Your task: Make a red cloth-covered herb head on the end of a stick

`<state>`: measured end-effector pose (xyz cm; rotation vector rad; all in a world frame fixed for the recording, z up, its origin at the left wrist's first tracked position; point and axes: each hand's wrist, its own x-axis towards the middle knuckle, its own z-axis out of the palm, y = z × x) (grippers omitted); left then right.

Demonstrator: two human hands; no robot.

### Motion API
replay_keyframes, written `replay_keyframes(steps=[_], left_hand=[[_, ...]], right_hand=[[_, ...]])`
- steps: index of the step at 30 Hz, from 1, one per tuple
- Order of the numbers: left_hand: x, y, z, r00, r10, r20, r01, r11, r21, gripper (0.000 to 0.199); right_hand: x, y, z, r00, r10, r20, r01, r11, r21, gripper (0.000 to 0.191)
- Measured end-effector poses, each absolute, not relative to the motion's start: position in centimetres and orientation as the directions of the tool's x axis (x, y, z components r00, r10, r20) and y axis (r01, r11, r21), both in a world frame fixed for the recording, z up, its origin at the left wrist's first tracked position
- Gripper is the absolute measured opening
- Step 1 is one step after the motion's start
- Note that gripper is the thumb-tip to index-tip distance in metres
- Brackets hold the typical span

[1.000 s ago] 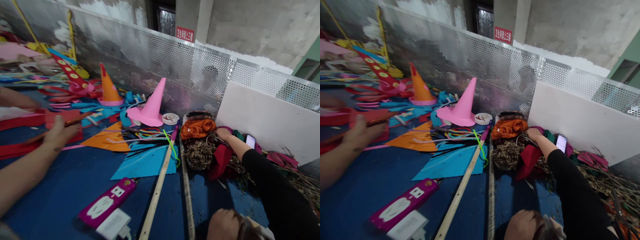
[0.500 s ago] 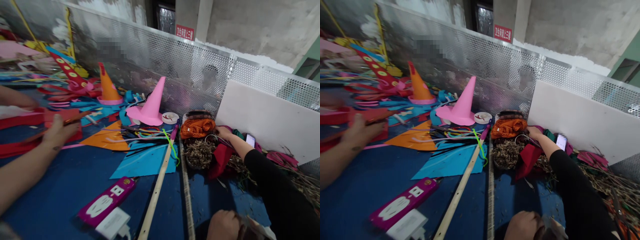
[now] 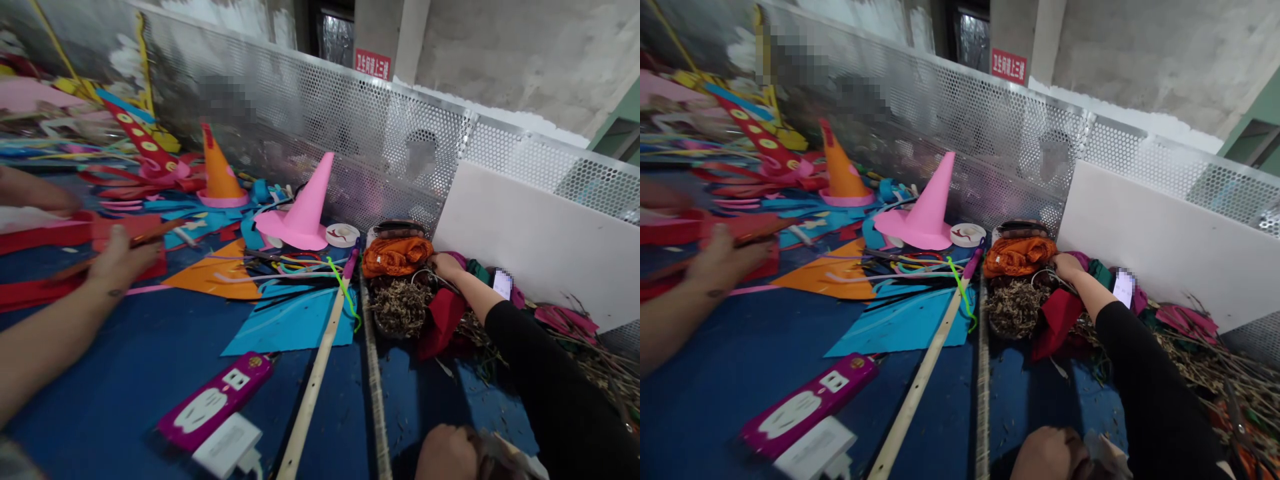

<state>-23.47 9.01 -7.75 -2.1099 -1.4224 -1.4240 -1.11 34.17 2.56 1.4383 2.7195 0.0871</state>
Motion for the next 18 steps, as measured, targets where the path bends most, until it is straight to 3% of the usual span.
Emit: replay_keyframes(steps=[3, 7, 10, 18], left_hand=[[-23.6, 9.5, -8.2, 0.087, 0.703, 0.706, 0.761, -0.504, 0.409, 0.069], [-24.7, 10.3, -8.7, 0.113, 0.9, 0.421, 0.693, -0.375, 0.616, 0.077], [-25.7, 10.7, -9.0, 0.118, 0.958, 0.261, 0.638, -0.275, 0.719, 0.074], [-26.0, 11.0, -10.1, -0.022, 0.969, 0.244, 0.513, -0.199, 0.835, 0.074]], right_hand=[[-0.5, 34.9, 2.9, -0.497, 0.868, 0.015, 0.868, 0.496, 0.03, 0.038], [0.1, 35.6, 3.7, -0.437, 0.895, 0.088, 0.896, 0.442, -0.049, 0.039], [0.6, 36.0, 4.3, -0.423, 0.897, 0.131, 0.894, 0.436, -0.098, 0.037], [1.9, 36.1, 6.4, -0.466, 0.85, 0.244, 0.816, 0.52, -0.253, 0.031]])
